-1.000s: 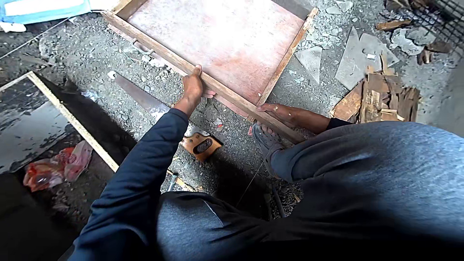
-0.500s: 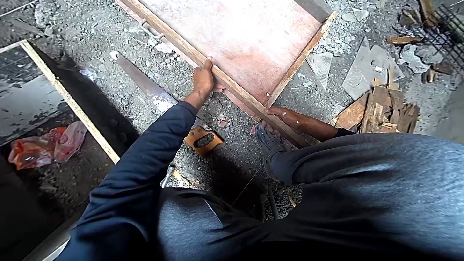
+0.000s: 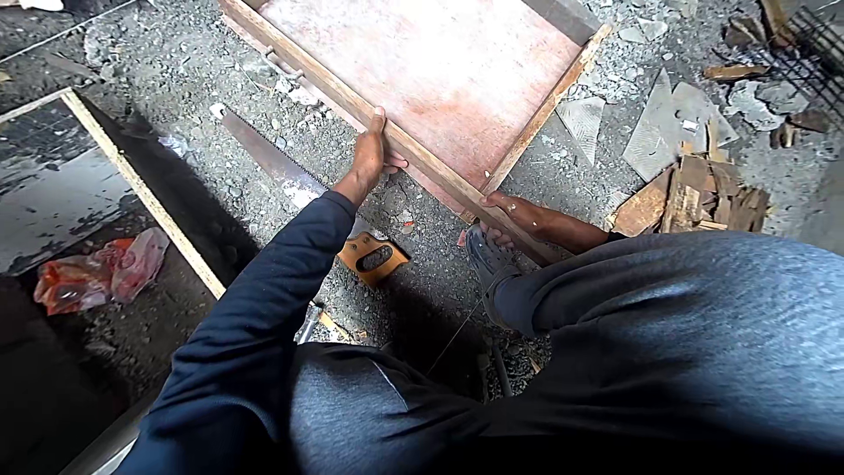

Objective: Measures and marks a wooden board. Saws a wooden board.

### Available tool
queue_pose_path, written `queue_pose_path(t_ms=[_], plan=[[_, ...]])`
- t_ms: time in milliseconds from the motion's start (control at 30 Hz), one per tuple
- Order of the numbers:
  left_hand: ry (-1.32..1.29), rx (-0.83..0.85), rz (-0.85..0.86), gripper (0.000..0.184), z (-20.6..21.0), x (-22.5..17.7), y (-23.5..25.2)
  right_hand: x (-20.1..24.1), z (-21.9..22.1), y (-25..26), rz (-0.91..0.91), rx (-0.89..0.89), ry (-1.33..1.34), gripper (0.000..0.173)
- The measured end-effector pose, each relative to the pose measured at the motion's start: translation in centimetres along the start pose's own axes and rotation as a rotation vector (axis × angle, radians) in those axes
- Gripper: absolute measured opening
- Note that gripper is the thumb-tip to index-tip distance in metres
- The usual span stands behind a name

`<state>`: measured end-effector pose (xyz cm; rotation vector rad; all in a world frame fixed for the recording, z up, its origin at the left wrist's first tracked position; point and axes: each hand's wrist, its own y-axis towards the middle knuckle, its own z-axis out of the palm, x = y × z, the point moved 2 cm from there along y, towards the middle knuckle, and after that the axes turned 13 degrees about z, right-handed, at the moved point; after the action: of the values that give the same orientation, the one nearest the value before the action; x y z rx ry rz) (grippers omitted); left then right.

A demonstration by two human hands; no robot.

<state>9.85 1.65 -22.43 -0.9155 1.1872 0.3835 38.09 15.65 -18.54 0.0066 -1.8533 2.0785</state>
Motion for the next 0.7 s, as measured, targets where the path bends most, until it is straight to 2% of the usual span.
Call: queue_pose_path(t_ms=[167, 400, 467, 500, 567, 633, 700], plan=[[-0.162, -0.017, 0.082, 0.093, -1.0, 0.8, 0.6, 0.6, 0.5, -0.9, 0.011, -0.015, -0.048, 0.061], [-0.149, -0.076, 0.132, 0.084, -2.6, 0.6, 1.0, -0.2, 0.0, 0.3, 0.024, 0.065, 0.056, 0.062], [-0.111, -0.038, 0.17, 0.073, -3.7, 0.4, 0.9, 0.4, 0.4, -0.6, 0.014, 0.023, -0.002, 0.06], [-0.063, 0.049, 0.181, 0.062, -4.3, 0.5, 0.7, 0.5, 0.6, -0.8, 0.008, 0.009, -0.016, 0.06], [0.092, 0.441, 0.132, 0.052, -5.1, 1.2, -0.2, 0.4, 0.6, -0.9, -0.013, -0.003, -0.03, 0.064], [0.256, 0.798, 0.07, 0.046, -3.4, 2.7, -2.4, 0.2, 0.4, -0.8, -0.027, 0.001, -0.045, 0.065], [0.297, 0.886, 0.09, 0.036, 0.3, 3.6, -5.9, 0.2, 0.2, -0.6, -0.028, -0.004, -0.038, 0.065]])
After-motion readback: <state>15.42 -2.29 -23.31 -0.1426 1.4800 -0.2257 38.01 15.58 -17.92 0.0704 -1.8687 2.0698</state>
